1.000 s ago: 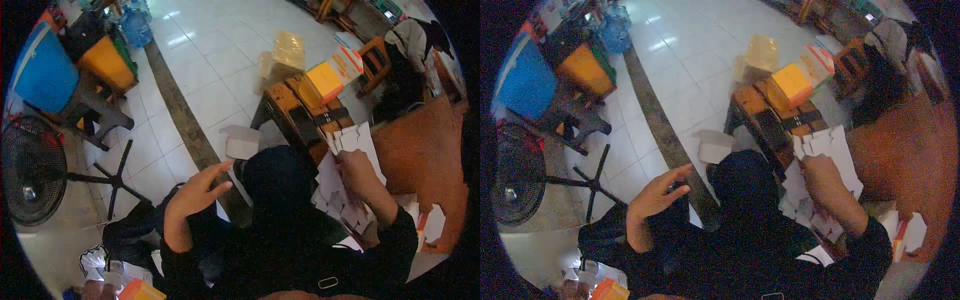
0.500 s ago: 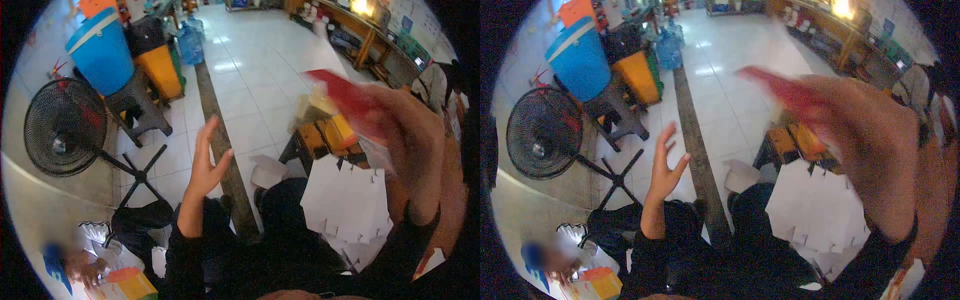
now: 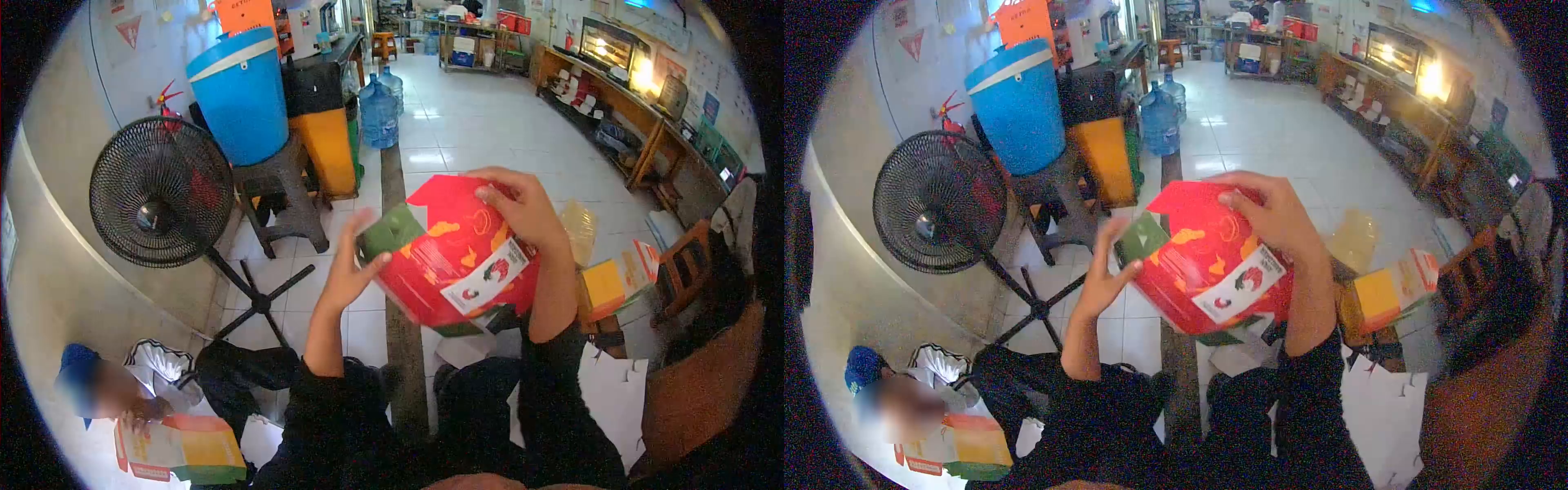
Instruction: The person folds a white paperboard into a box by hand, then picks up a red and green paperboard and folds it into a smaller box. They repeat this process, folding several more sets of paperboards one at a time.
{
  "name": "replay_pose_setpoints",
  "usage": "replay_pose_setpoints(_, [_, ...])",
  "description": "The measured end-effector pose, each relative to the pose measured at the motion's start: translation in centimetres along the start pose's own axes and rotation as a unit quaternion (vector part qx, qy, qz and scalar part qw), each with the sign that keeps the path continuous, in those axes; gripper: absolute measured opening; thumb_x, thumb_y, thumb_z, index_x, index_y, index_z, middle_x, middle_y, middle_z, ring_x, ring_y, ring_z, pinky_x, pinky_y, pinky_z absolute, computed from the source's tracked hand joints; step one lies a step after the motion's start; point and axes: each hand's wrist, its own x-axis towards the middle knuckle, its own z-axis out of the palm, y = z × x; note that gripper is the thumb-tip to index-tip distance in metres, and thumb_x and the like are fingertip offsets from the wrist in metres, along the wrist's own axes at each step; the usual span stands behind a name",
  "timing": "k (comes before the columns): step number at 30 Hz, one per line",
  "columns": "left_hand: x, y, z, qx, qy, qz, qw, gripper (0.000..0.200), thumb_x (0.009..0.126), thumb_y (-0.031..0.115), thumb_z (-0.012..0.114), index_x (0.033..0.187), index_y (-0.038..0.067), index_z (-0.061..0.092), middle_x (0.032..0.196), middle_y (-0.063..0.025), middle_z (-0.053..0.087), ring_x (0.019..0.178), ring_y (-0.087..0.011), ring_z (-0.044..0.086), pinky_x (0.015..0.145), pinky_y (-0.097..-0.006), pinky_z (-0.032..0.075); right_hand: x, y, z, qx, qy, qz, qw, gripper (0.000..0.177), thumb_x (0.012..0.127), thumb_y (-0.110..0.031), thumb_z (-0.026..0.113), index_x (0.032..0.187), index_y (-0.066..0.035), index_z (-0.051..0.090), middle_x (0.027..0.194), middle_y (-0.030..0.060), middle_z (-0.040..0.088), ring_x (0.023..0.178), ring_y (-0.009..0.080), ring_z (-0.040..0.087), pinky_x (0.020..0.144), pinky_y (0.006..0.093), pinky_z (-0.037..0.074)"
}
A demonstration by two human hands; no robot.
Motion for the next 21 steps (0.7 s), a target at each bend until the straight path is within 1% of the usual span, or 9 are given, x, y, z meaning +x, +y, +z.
replay_pose_setpoints(3, [-1.1, -3.1, -0.3, -0.144, -0.229, -0.192, 0.943, 0.034, 0.093, 0.019, 0.073, 0.119, 0.001, 0.062, 0.115, -0.0051, 0.064, 0.110, -0.0156, 0.058, 0.099, -0.0318, 0.044, 0.1, 5.0, 1.0, -0.193, 0.116, -0.033, 0.974, 0.030, 0.085, -0.008, 0.071, 0.116, -0.006, 0.072, 0.099, 0.0129, 0.070, 0.097, 0.0260, 0.065, 0.094, 0.0356, 0.050])
replay_pose_setpoints(4, [-1.4, -3.7, -0.4, -0.185, -0.299, -0.249, 0.903, 0.029, 0.095, 0.021, 0.071, 0.115, 0.000, 0.065, 0.107, -0.0025, 0.067, 0.101, -0.0127, 0.061, 0.094, -0.0297, 0.047, -0.3, 6.3, 2.2, -0.335, 0.216, -0.093, 0.912, 0.037, 0.082, -0.008, 0.072, 0.119, -0.009, 0.071, 0.107, 0.0118, 0.066, 0.106, 0.0310, 0.060, 0.097, 0.0405, 0.047])
replay_pose_setpoints(7, [-1.0, -5.3, 0.3, -0.192, -0.098, -0.291, 0.932, 0.024, 0.098, 0.020, 0.067, 0.110, -0.001, 0.067, 0.100, -0.0023, 0.070, 0.091, -0.0081, 0.063, 0.082, -0.0249, 0.050, -1.6, 8.0, 6.5, -0.276, 0.238, -0.063, 0.929, 0.039, 0.083, -0.013, 0.074, 0.122, -0.011, 0.069, 0.119, 0.0129, 0.062, 0.116, 0.0337, 0.055, 0.101, 0.0449, 0.045])
replay_pose_setpoints(8, [-0.7, -5.8, 0.1, -0.198, -0.060, -0.302, 0.931, 0.028, 0.101, 0.024, 0.064, 0.116, 0.000, 0.064, 0.101, -0.0044, 0.070, 0.091, -0.0113, 0.065, 0.083, -0.0269, 0.052, -2.2, 7.8, 8.4, -0.192, 0.165, -0.086, 0.964, 0.041, 0.082, -0.014, 0.075, 0.122, -0.011, 0.068, 0.120, 0.0131, 0.062, 0.118, 0.0346, 0.054, 0.103, 0.0463, 0.044])
replay_pose_setpoints(11, [-0.5, -6.1, 0.3, -0.368, 0.086, -0.363, 0.852, 0.032, 0.102, 0.025, 0.061, 0.124, 0.002, 0.058, 0.108, -0.0060, 0.069, 0.095, -0.0156, 0.067, 0.085, -0.0293, 0.054, -4.2, 4.8, 12.5, -0.119, -0.055, -0.160, 0.978, 0.048, 0.081, -0.018, 0.077, 0.128, -0.013, 0.065, 0.127, 0.0139, 0.062, 0.130, 0.0372, 0.051, 0.110, 0.0473, 0.041])
replay_pose_setpoints(13, [-0.4, -4.7, 0.6, -0.482, 0.082, -0.356, 0.796, 0.036, 0.103, 0.026, 0.059, 0.131, 0.004, 0.052, 0.118, -0.0063, 0.065, 0.105, -0.0176, 0.066, 0.089, -0.0299, 0.055, -5.2, 5.3, 14.4, -0.164, -0.097, -0.179, 0.965, 0.048, 0.084, -0.017, 0.074, 0.131, -0.012, 0.064, 0.133, 0.0138, 0.060, 0.133, 0.0383, 0.050, 0.110, 0.0464, 0.042])
replay_pose_setpoints(18, [-1.0, -4.2, 2.0, -0.564, 0.101, -0.349, 0.742, 0.036, 0.102, 0.022, 0.061, 0.132, 0.006, 0.051, 0.121, -0.0046, 0.064, 0.108, -0.0143, 0.064, 0.089, -0.0272, 0.056, -6.1, 9.8, 14.9, 0.029, -0.008, -0.109, 0.994, 0.045, 0.091, -0.009, 0.065, 0.135, -0.009, 0.060, 0.138, 0.0188, 0.059, 0.126, 0.0390, 0.058, 0.107, 0.0426, 0.046])
replay_pose_setpoints(20, [-1.0, -1.9, 2.8, -0.491, 0.095, -0.341, 0.796, 0.035, 0.101, 0.020, 0.063, 0.132, 0.008, 0.052, 0.121, -0.0037, 0.064, 0.107, -0.0125, 0.064, 0.089, -0.0257, 0.056, -7.3, 10.3, 14.6, 0.207, 0.086, 0.005, 0.975, 0.045, 0.092, -0.003, 0.062, 0.136, -0.007, 0.059, 0.137, 0.0216, 0.060, 0.121, 0.0382, 0.062, 0.105, 0.0406, 0.048])
replay_pose_setpoints(21, [-1.1, -1.0, 3.3, -0.455, 0.092, -0.336, 0.820, 0.034, 0.100, 0.018, 0.064, 0.132, 0.010, 0.053, 0.121, -0.0033, 0.065, 0.107, -0.0116, 0.064, 0.089, -0.0250, 0.055, -7.8, 10.3, 14.7, 0.198, 0.135, 0.009, 0.971, 0.045, 0.091, -0.003, 0.062, 0.136, -0.006, 0.060, 0.136, 0.0227, 0.061, 0.121, 0.0375, 0.063, 0.104, 0.0400, 0.048])
